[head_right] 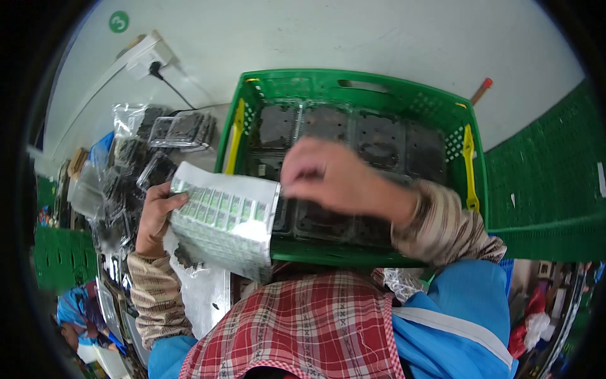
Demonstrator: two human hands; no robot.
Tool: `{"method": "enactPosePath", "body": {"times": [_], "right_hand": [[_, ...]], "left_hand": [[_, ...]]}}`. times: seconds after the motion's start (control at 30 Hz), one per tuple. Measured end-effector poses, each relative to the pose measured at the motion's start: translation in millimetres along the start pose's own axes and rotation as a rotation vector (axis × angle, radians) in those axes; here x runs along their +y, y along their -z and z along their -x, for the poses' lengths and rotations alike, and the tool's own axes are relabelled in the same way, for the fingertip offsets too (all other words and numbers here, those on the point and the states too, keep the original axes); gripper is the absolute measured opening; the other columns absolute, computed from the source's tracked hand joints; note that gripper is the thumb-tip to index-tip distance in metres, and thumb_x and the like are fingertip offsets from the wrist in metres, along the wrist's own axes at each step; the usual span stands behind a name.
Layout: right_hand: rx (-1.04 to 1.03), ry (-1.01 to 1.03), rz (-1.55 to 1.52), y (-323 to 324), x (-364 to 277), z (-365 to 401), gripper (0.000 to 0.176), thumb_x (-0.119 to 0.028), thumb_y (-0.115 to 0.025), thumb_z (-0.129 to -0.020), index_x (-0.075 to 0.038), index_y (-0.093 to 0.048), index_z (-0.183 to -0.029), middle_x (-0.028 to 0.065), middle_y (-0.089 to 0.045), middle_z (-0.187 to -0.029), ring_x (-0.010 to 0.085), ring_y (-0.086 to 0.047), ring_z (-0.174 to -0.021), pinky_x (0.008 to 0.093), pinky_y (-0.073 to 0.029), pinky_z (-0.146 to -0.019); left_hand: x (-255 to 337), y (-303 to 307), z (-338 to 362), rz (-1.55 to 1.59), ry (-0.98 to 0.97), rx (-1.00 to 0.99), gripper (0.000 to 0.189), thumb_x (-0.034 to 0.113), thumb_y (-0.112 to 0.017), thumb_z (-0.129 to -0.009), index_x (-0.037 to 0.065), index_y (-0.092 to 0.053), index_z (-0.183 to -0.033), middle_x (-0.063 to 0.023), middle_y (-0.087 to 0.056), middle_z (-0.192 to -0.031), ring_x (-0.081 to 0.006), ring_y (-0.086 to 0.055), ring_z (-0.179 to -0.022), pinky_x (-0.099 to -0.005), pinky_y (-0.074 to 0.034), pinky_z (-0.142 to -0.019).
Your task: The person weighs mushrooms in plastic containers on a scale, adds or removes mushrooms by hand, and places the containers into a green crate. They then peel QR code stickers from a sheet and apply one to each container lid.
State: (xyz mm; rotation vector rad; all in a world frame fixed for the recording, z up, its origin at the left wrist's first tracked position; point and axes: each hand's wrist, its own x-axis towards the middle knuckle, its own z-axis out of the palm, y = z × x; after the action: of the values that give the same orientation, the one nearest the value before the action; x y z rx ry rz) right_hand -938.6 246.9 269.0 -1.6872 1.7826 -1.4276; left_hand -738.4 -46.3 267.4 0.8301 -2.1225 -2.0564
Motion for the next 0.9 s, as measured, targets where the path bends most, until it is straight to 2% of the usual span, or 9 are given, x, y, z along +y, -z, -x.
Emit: {"method": "enactPosePath", "body": {"times": [0.07, 0.1, 0.3, 0.43, 0.47, 0.53, 0.57, 0.67, 0.9], "right_hand": [[-0.010, -0.323, -0.110, 30, 49, 13, 0.007, -0.006, -0.067, -0.076, -0.003, -0.061, -0.077, 0.0049, -0.055, -0.087, 0.0122, -0.055, -0.078, 0.0254, -0.046, -0.070], [-0.177, -0.409, 0.005, 41, 71, 22, 0.009, -0.008, -0.068, -0.076, -0.003, -0.061, -0.078, 0.0057, -0.053, -0.084, 0.0133, -0.055, -0.075, 0.0261, -0.046, -0.068], [-0.369, -0.338, 0.287, -1, 125, 38, 0.012, -0.010, -0.069, -0.072, -0.005, -0.061, -0.080, 0.0091, -0.054, -0.084, 0.0246, -0.058, -0.077, 0.0341, -0.048, -0.069], [0.047, -0.283, 0.793, -6, 121, 36, 0.026, -0.017, -0.073, -0.067, -0.009, -0.058, -0.087, 0.0100, -0.055, -0.086, 0.0318, -0.059, -0.083, 0.0402, -0.049, -0.068], [0.077, -0.344, 0.601, 1, 111, 29, 0.024, -0.016, -0.070, -0.073, -0.007, -0.055, -0.090, 0.0084, -0.059, -0.084, 0.0247, -0.062, -0.078, 0.0345, -0.050, -0.066], [0.142, -0.593, -0.462, 6, 55, -1, 0.014, -0.013, -0.059, -0.088, -0.003, -0.050, -0.093, 0.0054, -0.061, -0.090, 0.0100, -0.059, -0.079, 0.0245, -0.047, -0.065], [0.178, -0.543, -0.600, -3, 35, -10, 0.015, -0.009, -0.060, -0.087, -0.003, -0.048, -0.095, 0.0059, -0.060, -0.090, 0.0106, -0.058, -0.080, 0.0238, -0.046, -0.066], [0.272, -0.328, -0.583, -23, 14, -24, 0.014, -0.001, -0.057, -0.086, -0.003, -0.047, -0.096, 0.0083, -0.062, -0.093, 0.0097, -0.058, -0.082, 0.0231, -0.046, -0.070], [0.374, -0.271, -0.510, -7, -4, -50, 0.015, 0.002, -0.059, -0.084, 0.001, -0.059, -0.099, 0.0082, -0.065, -0.087, 0.0097, -0.059, -0.076, 0.0234, -0.047, -0.069]], "left_hand": [[-5, 4, 3, 0.068, -0.018, -0.002, 0.027, 0.000, -0.065, -0.075, -0.008, -0.063, -0.101, -0.0104, -0.067, -0.087, -0.0129, -0.062, -0.073, -0.0243, -0.047, -0.069], [-6, 5, 2, 0.105, -0.029, 0.001, 0.027, 0.000, -0.065, -0.076, -0.007, -0.063, -0.101, -0.0105, -0.067, -0.087, -0.0125, -0.062, -0.072, -0.0244, -0.047, -0.069], [2, -11, -3, 0.127, -0.026, -0.029, 0.023, 0.001, -0.066, -0.076, -0.007, -0.064, -0.097, -0.0104, -0.068, -0.085, -0.0122, -0.061, -0.069, -0.0242, -0.047, -0.067], [12, -19, 3, 0.090, -0.023, 0.091, 0.022, 0.003, -0.066, -0.076, -0.005, -0.065, -0.097, -0.0091, -0.068, -0.084, -0.0113, -0.061, -0.070, -0.0235, -0.046, -0.068], [17, -23, 6, 0.101, -0.058, 0.128, 0.021, 0.004, -0.066, -0.077, -0.004, -0.066, -0.096, -0.0087, -0.068, -0.084, -0.0112, -0.061, -0.070, -0.0234, -0.046, -0.068], [23, -26, 4, 0.149, -0.137, 0.176, 0.020, 0.005, -0.065, -0.078, -0.004, -0.066, -0.096, -0.0079, -0.068, -0.084, -0.0112, -0.061, -0.071, -0.0230, -0.046, -0.070], [27, -27, 4, 0.160, -0.166, 0.191, 0.019, 0.005, -0.065, -0.079, -0.004, -0.066, -0.096, -0.0083, -0.068, -0.084, -0.0114, -0.061, -0.071, -0.0230, -0.046, -0.070], [36, -31, 9, 0.184, -0.244, 0.199, 0.019, 0.004, -0.063, -0.080, -0.005, -0.065, -0.096, -0.0094, -0.068, -0.085, -0.0123, -0.062, -0.072, -0.0235, -0.047, -0.069], [45, -24, 22, 0.367, -0.345, 0.130, 0.024, 0.011, -0.054, -0.089, -0.007, -0.062, -0.104, -0.0094, -0.067, -0.088, -0.0117, -0.063, -0.073, -0.0229, -0.049, -0.067]]}}
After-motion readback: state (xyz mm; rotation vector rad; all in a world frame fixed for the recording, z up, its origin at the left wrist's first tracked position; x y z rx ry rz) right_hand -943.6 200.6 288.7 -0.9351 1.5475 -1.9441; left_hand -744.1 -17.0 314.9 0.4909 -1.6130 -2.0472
